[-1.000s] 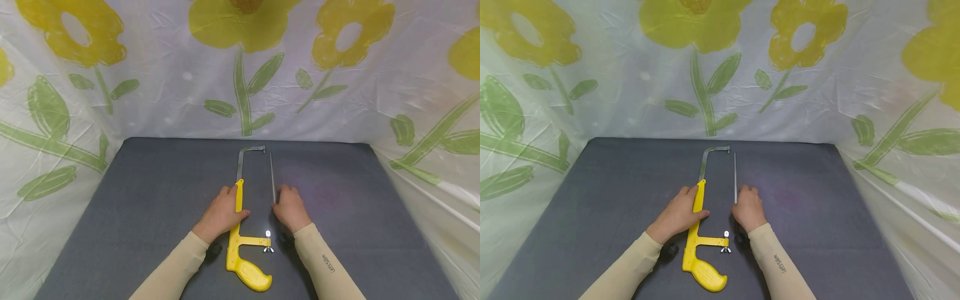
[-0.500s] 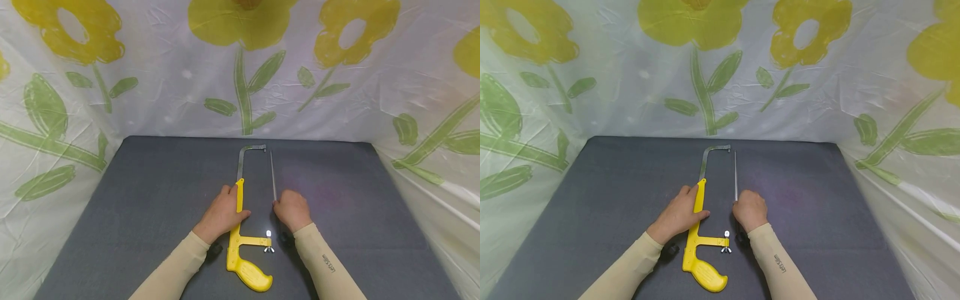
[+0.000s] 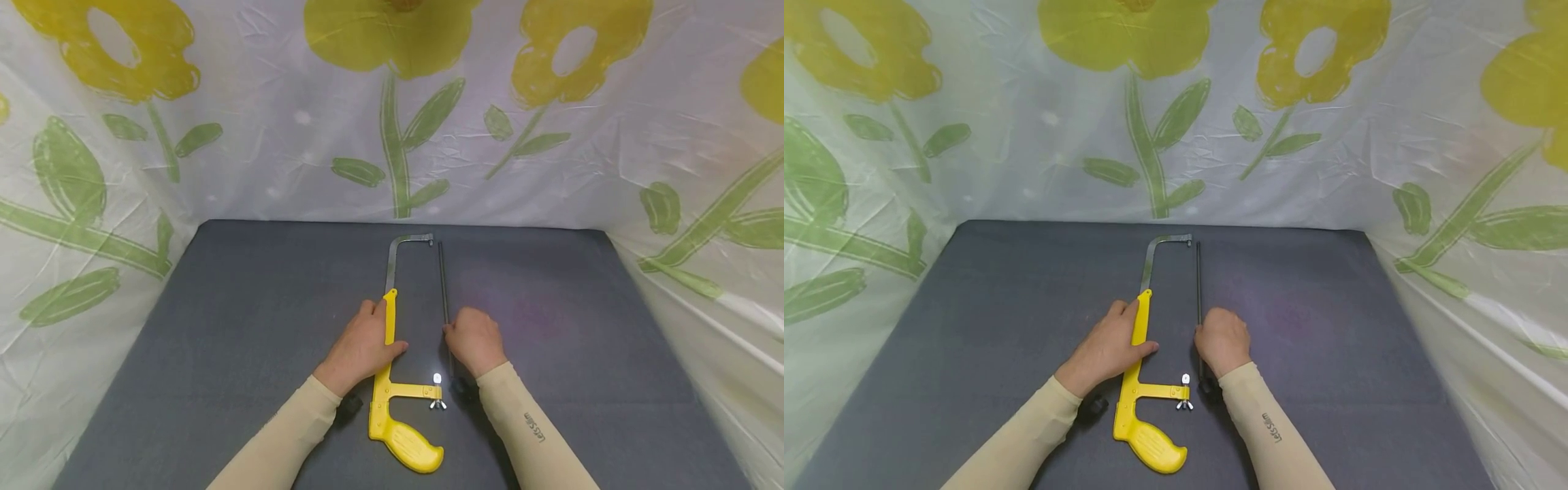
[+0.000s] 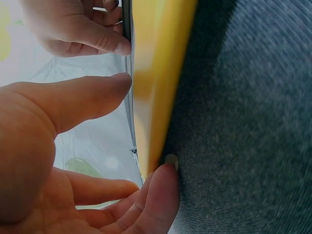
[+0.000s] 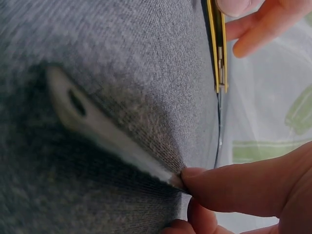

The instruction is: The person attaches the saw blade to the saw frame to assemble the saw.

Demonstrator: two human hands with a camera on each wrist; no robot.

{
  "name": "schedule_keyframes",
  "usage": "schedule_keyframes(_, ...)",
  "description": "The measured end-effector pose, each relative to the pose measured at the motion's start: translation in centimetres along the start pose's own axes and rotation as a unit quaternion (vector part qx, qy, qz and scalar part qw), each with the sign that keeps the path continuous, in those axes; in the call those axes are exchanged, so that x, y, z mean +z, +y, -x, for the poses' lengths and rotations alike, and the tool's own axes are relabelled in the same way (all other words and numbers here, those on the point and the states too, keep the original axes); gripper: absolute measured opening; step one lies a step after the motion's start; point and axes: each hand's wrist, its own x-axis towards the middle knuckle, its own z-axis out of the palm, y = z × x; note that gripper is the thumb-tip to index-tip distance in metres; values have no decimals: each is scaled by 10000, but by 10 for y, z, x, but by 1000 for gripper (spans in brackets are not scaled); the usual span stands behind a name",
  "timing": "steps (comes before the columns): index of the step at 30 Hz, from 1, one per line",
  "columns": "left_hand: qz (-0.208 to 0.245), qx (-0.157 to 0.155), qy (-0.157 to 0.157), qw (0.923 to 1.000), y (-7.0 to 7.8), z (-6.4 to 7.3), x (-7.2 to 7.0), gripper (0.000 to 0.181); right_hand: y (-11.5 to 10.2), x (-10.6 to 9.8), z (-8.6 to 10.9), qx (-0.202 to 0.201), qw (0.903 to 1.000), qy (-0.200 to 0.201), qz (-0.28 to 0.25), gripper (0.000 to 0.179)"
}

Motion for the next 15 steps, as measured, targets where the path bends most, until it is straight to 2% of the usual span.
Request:
schedule_keyframes(11,-11,-96,114,9999,4,2,2,90,1,4,-2,-160,9985,357,-372,40)
schedule_keyframes(15,-85,-128,86,9998,6,3,3,85,2,4,-3,25,9982,256,-550,21)
